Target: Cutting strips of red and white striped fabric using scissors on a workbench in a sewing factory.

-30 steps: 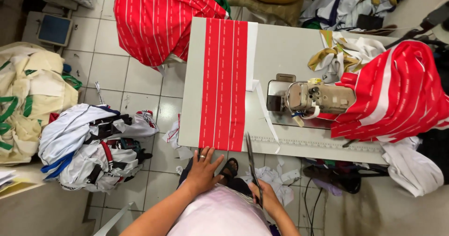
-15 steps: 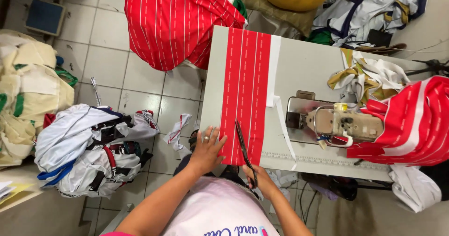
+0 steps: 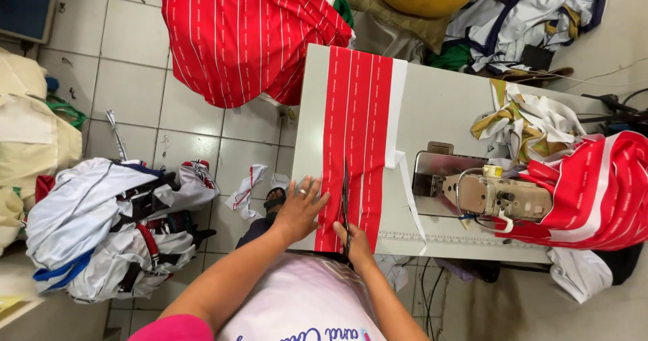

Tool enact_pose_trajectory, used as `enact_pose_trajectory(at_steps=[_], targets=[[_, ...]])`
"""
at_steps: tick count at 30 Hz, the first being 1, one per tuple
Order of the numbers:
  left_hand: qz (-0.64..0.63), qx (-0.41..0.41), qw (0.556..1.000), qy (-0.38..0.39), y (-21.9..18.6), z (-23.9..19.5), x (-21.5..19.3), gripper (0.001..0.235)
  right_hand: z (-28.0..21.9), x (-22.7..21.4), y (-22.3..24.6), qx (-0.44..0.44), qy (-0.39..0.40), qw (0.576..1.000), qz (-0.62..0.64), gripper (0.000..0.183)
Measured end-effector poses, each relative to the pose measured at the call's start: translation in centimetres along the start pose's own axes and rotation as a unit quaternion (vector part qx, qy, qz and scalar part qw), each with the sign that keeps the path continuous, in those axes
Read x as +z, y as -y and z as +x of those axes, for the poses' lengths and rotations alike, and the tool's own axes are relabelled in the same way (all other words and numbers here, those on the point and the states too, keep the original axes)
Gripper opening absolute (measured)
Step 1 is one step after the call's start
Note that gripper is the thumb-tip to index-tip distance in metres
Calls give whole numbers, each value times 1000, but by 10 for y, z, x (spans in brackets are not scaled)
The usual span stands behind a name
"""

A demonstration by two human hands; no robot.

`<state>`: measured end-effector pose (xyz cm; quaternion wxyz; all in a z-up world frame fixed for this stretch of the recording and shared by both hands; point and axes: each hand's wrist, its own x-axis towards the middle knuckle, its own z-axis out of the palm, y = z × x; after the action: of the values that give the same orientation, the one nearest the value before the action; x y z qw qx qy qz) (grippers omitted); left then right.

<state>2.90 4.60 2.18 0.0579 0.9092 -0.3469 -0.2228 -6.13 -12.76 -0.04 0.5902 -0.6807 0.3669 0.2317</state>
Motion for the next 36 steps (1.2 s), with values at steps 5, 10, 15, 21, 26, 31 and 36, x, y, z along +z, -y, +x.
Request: enact_pose_trajectory(at_steps=[5,10,15,21,26,31,36], targets=[[-21,-10,999,41,-5,-2,-8,76,19,-4,-20,4,-16,998,-54,44],[-19,-13,999,48,-7,-3,-14,79,29,-3,24,10,13,999,-46,47],[-14,-20,998,62,-7,-2,-19,77,49,-4,27,-16,-20,998,-61,44],[-28,-27,998,50,-9,-4,-23,77,30,-3,102,5,31,999,-24,48],[-31,-36,997,67,-7,1,-18,76,57,-3,93,-16,14,1000,-22,47],[-46,-33,995,77,-7,2,-20,76,59,-6,123,5,44,998,-32,48],[-44,-21,995,89,-4,4,-21,74,80,2,146,-17,23,999,-19,46]])
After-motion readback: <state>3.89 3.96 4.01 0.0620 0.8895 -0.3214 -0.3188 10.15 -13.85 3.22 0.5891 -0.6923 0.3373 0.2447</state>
